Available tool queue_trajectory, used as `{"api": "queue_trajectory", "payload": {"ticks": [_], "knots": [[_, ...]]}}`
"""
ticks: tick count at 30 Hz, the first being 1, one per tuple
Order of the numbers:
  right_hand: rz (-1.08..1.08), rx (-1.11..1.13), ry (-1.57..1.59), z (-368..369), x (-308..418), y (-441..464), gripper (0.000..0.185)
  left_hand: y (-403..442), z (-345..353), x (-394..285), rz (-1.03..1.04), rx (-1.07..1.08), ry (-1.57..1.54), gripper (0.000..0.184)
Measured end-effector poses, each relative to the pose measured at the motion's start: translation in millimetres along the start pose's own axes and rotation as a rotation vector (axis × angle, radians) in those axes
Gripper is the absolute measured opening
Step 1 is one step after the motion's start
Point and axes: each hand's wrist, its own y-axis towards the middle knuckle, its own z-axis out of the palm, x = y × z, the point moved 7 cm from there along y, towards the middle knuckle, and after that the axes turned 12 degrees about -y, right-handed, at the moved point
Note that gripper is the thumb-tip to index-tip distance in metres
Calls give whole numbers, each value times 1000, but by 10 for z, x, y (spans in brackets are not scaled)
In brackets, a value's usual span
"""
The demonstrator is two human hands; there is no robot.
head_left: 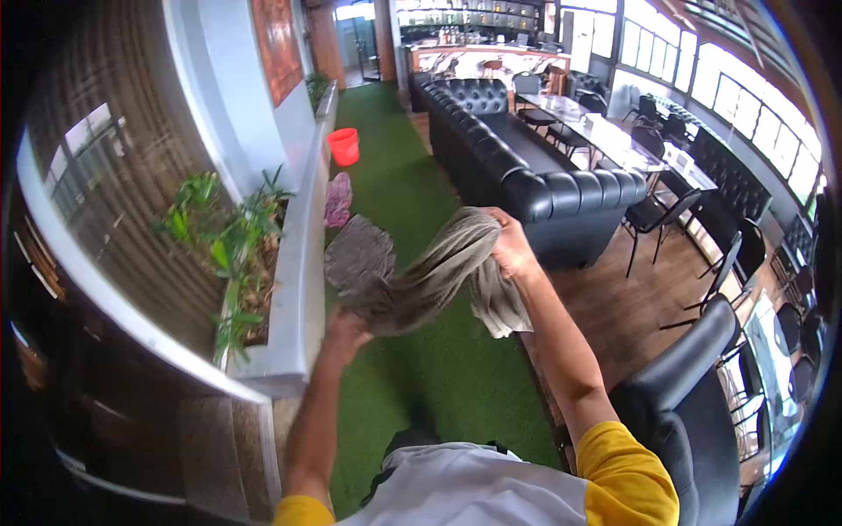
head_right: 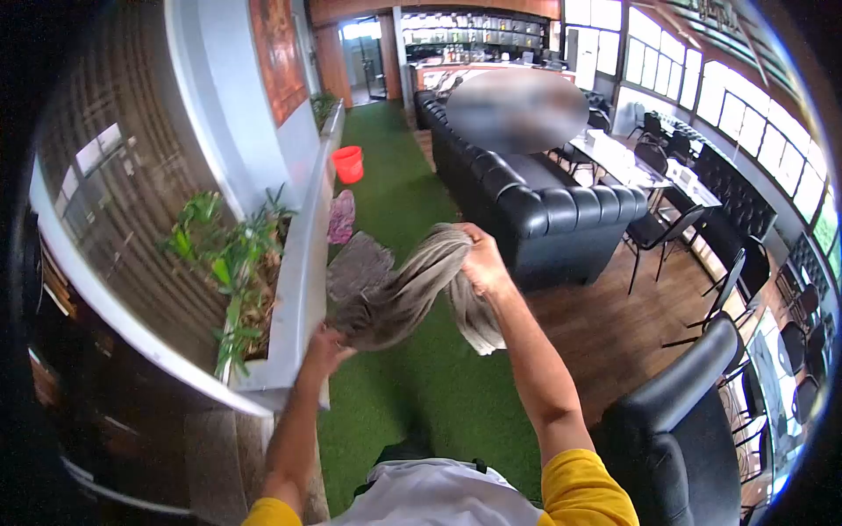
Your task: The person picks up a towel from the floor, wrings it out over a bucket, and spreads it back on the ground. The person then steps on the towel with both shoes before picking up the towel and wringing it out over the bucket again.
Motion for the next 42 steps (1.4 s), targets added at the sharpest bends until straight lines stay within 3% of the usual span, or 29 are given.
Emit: {"api": "queue_trajectory", "payload": {"ticks": [2,4,7,9,11,12,13,15,16,17,18,20,23,25,26,28,30,31,32,35,36,39,40,42], "knots": [[86,30,-93,182,-16,540,33,559,386,148,-261,58,-462,73],[140,74,-238,298,138,1024,40,942,762,183,-910,101,-1307,82],[120,133,-242,464,171,1679,42,1872,623,83,-477,3,-1085,95],[189,158,-316,479,53,2167,43,2545,601,-34,-158,86,-1041,97],[186,173,-248,437,-386,2773,43,3060,654,-4,-78,221,-1190,99],[242,161,-227,419,-362,2959,34,3283,720,65,-158,317,-1361,101],[289,199,24,466,-567,3227,29,3496,814,153,-241,413,-1526,102],[363,283,533,565,-1086,3851,20,3987,947,481,-245,415,-1627,94],[423,376,610,559,-1350,4174,12,4214,1062,639,-283,423,-1743,91],[468,278,646,534,-1672,4517,12,4437,1200,829,-326,423,-1861,89],[516,184,679,579,-1911,4838,12,4683,1462,1157,-289,278,-2002,74],[540,77,703,660,-2434,5491,12,5290,1402,1113,-389,185,-2095,65],[495,323,-124,478,-2279,5772,65,5959,1519,1560,-539,-23,-2132,47],[366,770,-409,461,-2749,5922,98,6416,1668,1946,-667,-199,-2296,40],[346,788,-523,403,-2939,5999,102,6666,1588,2040,-610,-212,-2333,32],[292,802,-740,337,-3310,6069,109,6930,1734,2479,-692,-305,-2292,30],[203,742,-702,331,-3773,6253,111,7195,1931,2823,-846,-468,-2285,30],[168,705,-682,329,-4051,6338,112,7307,2059,2933,-877,-445,-2333,31],[137,642,-721,347,-4328,6434,100,7387,2212,3056,-905,-417,-2384,31],[412,566,-721,220,-4742,6946,86,7741,2674,3517,-1041,-240,-2386,35],[340,467,-816,138,-4839,7191,67,7903,2595,3486,-1051,-146,-2340,36],[442,381,-563,-37,-5291,7985,58,8465,2342,3579,-1189,97,-2117,48],[464,335,-589,-110,-5361,8275,54,8664,2665,3912,-750,709,-2656,55],[540,296,-594,-224,-5411,8893,49,8822,2463,4353,-995,615,-1726,58]]}}
